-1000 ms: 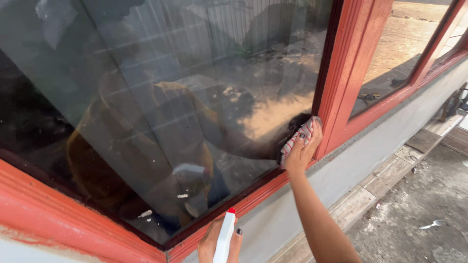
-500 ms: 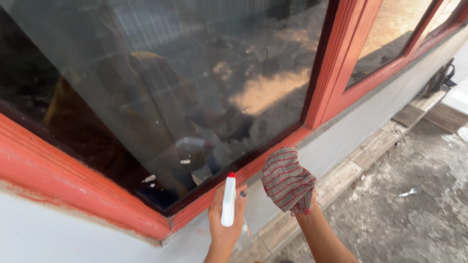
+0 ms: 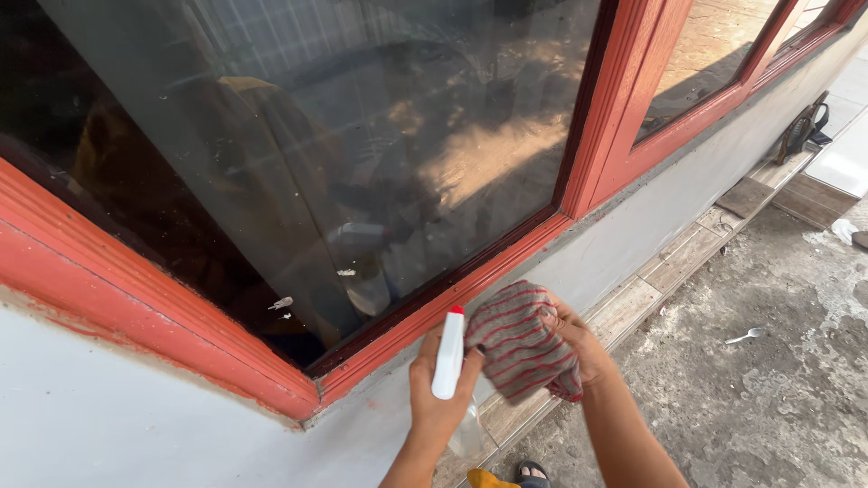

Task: The person sprays a window with a cleaning solution and wipes it with a cloth. They repeatedly spray and wipe different sections of the window, including the frame, to remove dirt and streaks.

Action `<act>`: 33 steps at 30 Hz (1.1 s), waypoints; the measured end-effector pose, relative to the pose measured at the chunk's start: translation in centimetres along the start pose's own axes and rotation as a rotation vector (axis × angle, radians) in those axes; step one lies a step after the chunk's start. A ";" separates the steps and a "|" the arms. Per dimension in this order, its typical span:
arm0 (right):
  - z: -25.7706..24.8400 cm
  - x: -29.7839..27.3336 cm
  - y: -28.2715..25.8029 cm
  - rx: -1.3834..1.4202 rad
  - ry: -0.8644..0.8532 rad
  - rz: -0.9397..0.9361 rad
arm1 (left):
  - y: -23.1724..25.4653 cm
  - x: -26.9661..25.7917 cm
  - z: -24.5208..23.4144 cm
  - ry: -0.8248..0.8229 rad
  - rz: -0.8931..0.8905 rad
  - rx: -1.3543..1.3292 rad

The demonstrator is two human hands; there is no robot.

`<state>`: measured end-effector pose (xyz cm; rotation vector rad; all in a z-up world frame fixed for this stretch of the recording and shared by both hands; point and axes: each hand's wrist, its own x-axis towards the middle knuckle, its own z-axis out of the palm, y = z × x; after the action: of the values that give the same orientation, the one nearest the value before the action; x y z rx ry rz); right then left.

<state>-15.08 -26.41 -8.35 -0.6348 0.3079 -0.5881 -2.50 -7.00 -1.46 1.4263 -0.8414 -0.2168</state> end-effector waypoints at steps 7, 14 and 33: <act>1.4 -2.0 -4.0 -0.391 -0.127 -0.032 | 0.5 0.8 -0.8 0.018 0.087 0.105; 1.6 -1.7 -4.2 0.212 0.137 0.028 | 1.1 0.1 -0.2 -0.023 0.069 0.087; -2.4 -2.4 -5.6 -0.191 -0.044 0.062 | 1.0 0.3 1.5 -0.070 0.028 0.300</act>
<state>-20.35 -29.77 -6.44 -0.8178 0.3435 -0.4877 -3.59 -8.18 -0.57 1.6926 -0.9808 -0.1229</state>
